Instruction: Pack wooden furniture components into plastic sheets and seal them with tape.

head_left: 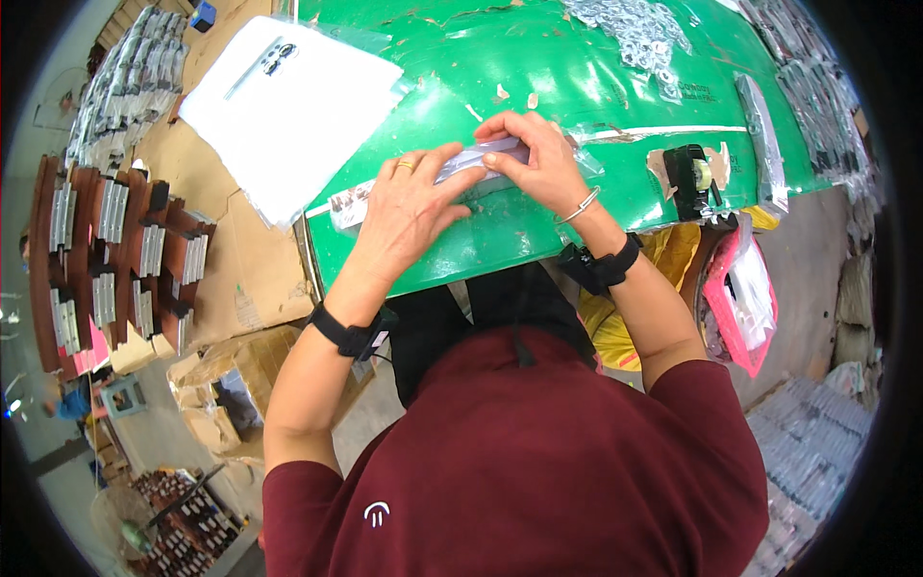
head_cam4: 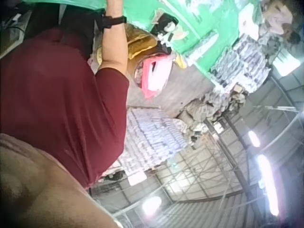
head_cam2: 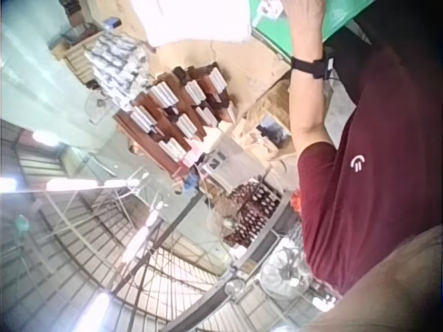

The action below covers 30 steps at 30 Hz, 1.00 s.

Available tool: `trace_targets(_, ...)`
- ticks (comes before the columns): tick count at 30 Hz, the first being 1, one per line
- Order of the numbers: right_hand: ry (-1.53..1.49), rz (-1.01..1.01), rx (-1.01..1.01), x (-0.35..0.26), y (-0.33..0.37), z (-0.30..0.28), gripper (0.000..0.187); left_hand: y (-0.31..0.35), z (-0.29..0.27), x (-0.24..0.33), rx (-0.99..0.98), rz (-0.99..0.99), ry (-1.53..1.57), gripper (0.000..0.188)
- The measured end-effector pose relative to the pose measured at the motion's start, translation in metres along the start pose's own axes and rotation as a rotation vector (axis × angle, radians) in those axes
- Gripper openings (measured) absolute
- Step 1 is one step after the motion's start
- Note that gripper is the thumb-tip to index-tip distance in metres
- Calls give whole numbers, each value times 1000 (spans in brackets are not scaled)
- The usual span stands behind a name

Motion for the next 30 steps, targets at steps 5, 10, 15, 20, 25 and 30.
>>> trace_targets(5,-7,18,10,9,3,2,27,-5,8,-6,34,-24,124,40)
trace_targets(10,-56,-141,353,-29,35,-65,34,1,12,-9,84,3,106,37)
trace_targets(15,526,179,727,35,146,-183,45,-4,10,7,59,-90,79,34)
trace_targets(20,487,413,463,88,164,-212,57,-12,17,25,92,-113,68,35)
trace_targets(25,559,441,448,99,160,-217,58,-13,20,31,103,-136,44,36)
trace_targets(30,140,570,562,130,167,-212,49,-13,19,33,100,-169,71,35)
Point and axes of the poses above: each hand's wrist, its own y-axis away from the middle knuckle, its own z-axis out of the palm, x = y × z, the point moved 6 cm from there along -y, towards the middle knuckle
